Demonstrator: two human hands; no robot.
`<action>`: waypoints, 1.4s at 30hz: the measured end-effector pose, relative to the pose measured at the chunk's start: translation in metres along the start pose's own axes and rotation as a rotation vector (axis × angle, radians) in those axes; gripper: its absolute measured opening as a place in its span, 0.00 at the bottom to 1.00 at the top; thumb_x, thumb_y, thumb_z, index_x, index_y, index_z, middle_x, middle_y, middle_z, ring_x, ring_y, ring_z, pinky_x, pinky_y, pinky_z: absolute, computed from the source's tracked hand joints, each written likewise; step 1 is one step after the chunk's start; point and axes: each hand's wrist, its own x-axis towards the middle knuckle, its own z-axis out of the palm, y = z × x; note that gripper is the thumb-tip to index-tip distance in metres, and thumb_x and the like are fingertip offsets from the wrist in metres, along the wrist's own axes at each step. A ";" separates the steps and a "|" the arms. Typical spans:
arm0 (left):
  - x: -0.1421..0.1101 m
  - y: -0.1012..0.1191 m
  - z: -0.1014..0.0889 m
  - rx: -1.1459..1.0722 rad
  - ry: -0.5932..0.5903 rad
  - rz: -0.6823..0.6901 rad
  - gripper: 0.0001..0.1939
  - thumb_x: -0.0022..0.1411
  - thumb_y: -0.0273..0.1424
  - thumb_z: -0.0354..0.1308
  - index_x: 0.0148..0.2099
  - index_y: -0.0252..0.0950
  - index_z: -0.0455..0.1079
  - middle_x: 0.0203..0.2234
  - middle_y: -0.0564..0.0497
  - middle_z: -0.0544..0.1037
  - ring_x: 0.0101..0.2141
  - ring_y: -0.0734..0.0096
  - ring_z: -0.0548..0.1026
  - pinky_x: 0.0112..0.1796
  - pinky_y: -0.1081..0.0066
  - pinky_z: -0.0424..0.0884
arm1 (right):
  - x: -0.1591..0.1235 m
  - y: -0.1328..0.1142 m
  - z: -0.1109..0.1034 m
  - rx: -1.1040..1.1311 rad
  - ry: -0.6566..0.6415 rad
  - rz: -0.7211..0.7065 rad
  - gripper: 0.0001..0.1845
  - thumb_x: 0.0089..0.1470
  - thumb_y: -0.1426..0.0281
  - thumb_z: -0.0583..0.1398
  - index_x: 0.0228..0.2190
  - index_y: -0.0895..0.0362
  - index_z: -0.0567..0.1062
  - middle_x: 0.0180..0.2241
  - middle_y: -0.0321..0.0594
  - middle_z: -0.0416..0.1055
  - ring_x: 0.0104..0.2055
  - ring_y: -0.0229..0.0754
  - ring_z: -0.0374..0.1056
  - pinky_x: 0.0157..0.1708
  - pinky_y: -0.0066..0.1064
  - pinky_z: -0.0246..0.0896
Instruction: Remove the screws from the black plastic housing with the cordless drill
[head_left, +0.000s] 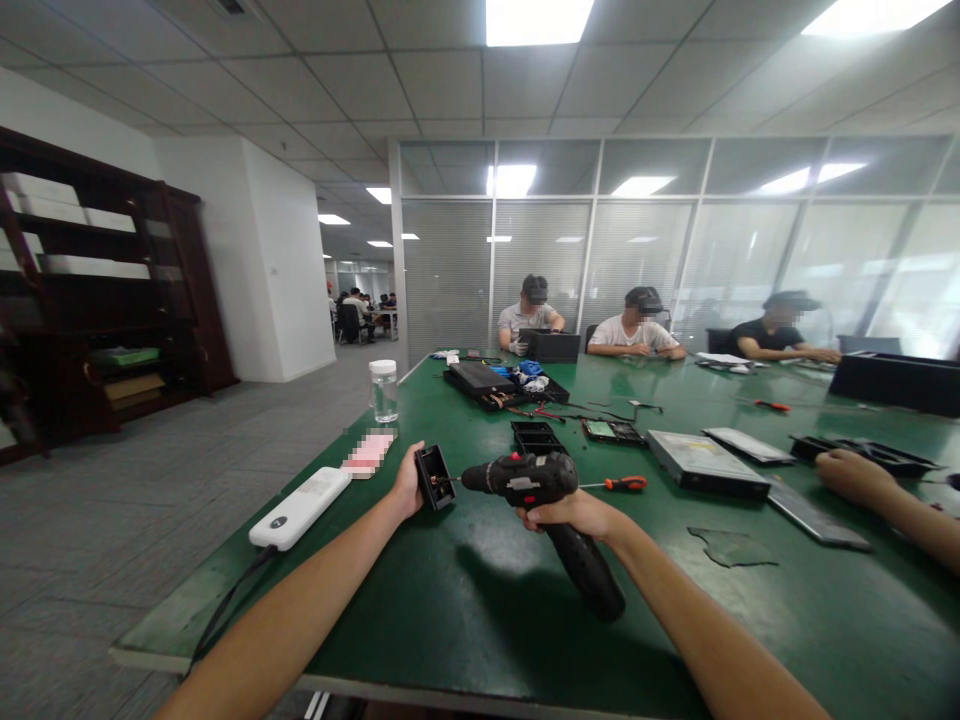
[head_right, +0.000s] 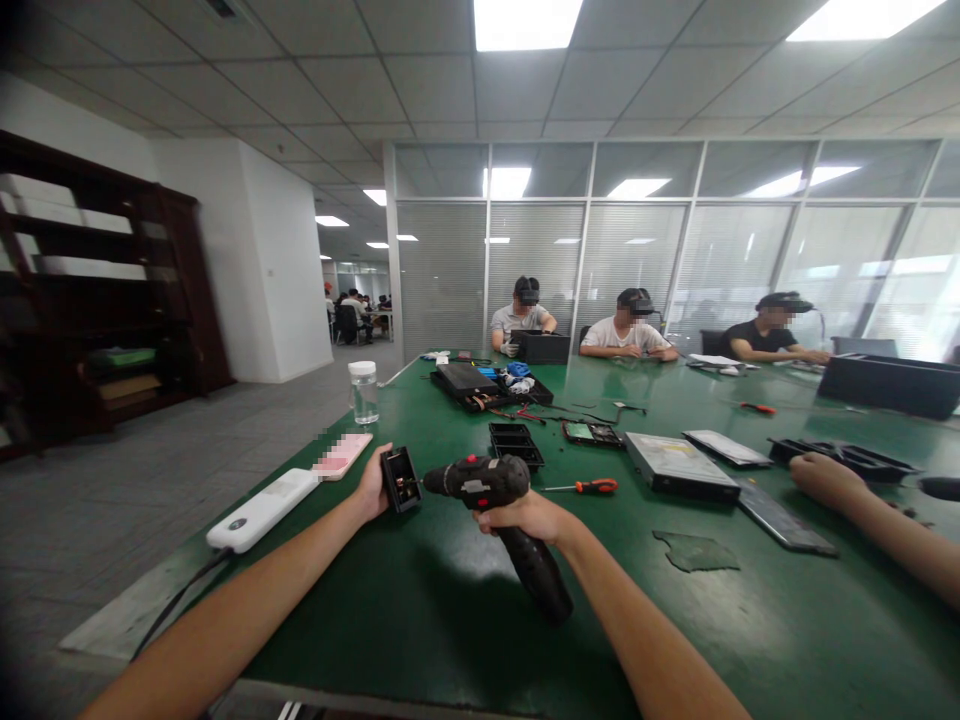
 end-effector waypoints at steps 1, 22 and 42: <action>0.000 0.000 0.000 -0.002 -0.001 -0.004 0.16 0.44 0.43 0.46 0.25 0.34 0.61 0.16 0.51 0.65 0.18 0.70 0.66 0.22 0.66 0.64 | 0.000 0.000 0.000 0.000 0.004 0.000 0.12 0.39 0.71 0.57 0.30 0.64 0.67 0.26 0.39 0.61 0.26 0.33 0.58 0.29 0.28 0.54; -0.003 0.000 0.002 0.021 0.000 -0.006 0.17 0.43 0.45 0.46 0.24 0.34 0.60 0.16 0.51 0.66 0.18 0.69 0.66 0.22 0.67 0.64 | 0.001 -0.004 0.002 -0.016 -0.015 -0.021 0.13 0.39 0.69 0.57 0.29 0.65 0.66 0.25 0.39 0.61 0.27 0.34 0.57 0.29 0.28 0.54; -0.004 0.000 0.003 0.013 0.011 -0.013 0.17 0.44 0.44 0.46 0.25 0.34 0.61 0.16 0.51 0.66 0.18 0.69 0.66 0.22 0.65 0.64 | 0.001 -0.002 0.001 -0.020 0.001 -0.001 0.14 0.38 0.69 0.58 0.30 0.64 0.66 0.26 0.39 0.62 0.27 0.34 0.57 0.28 0.28 0.54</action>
